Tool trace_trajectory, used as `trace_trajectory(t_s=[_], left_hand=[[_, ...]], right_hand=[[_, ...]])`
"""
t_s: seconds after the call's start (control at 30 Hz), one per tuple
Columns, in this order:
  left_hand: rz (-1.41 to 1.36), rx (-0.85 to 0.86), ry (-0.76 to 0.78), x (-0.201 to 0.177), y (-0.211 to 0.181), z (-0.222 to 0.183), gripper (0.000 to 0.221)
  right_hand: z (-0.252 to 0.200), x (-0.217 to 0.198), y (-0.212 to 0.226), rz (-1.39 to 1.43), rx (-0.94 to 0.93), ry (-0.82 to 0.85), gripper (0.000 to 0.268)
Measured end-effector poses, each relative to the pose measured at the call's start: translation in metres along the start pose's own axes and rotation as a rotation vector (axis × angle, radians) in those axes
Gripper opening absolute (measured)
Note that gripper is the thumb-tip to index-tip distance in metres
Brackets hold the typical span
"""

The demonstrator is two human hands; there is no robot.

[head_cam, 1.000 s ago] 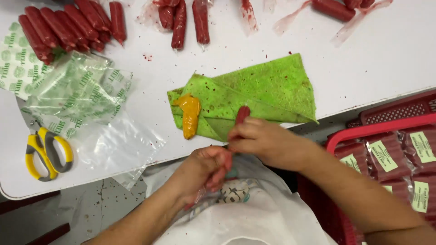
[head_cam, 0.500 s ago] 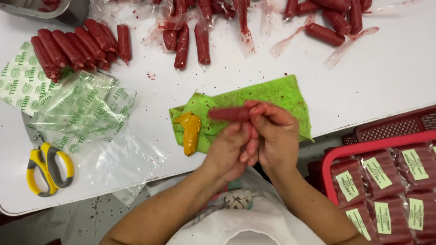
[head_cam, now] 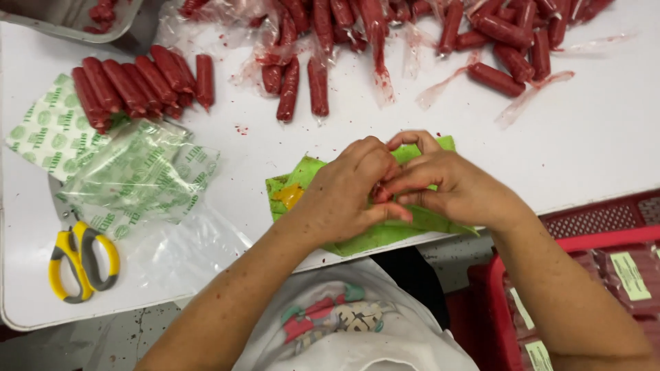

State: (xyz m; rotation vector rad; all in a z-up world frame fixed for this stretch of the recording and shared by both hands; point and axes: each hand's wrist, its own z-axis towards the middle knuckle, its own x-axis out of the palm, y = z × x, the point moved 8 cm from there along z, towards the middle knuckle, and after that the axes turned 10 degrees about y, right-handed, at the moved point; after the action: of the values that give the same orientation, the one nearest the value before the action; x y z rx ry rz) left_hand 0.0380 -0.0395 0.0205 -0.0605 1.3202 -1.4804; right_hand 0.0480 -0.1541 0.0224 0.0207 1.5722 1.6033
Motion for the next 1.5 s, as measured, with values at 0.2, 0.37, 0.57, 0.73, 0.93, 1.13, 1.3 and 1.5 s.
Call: trace_trajectory(t_s=[0.2, 0.37, 0.57, 0.73, 0.93, 1.13, 1.3, 1.5], left_hand=[[0.396, -0.189, -0.383, 0.043, 0.012, -0.053, 0.037], [-0.244, -0.368, -0.500, 0.039, 0.018, -0.060, 0.068], [-0.254, -0.083, -0.366, 0.014, 0.016, 0.000, 0.008], [-0.025, 0.086, 0.005, 0.006, 0.000, 0.005, 0.018], [0.714, 0.142, -0.056, -0.010, 0.130, 0.005, 0.018], [0.688, -0.757, 0.161, -0.055, 0.185, 0.047, 0.065], [0.394, -0.979, 0.182, -0.065, 0.138, 0.031, 0.082], [-0.019, -0.915, 0.152, 0.014, 0.051, -0.031, 0.046]], right_hand=[[-0.023, 0.050, -0.053, 0.309, 0.110, -0.170, 0.045], [-0.044, 0.059, -0.076, 0.431, 0.183, -1.029, 0.015], [-0.067, 0.064, -0.112, 0.414, 0.186, -1.024, 0.042], [-0.048, 0.044, -0.035, 0.013, 0.244, -0.583, 0.038], [-0.017, 0.024, -0.084, 0.445, 0.258, -0.618, 0.037], [-0.021, -0.177, -0.079, -0.579, 0.437, -0.737, 0.032], [-0.015, -0.127, -0.036, -0.805, 0.387, -0.725, 0.050], [-0.006, 0.034, -0.102, 0.921, 0.428, -0.494, 0.072]])
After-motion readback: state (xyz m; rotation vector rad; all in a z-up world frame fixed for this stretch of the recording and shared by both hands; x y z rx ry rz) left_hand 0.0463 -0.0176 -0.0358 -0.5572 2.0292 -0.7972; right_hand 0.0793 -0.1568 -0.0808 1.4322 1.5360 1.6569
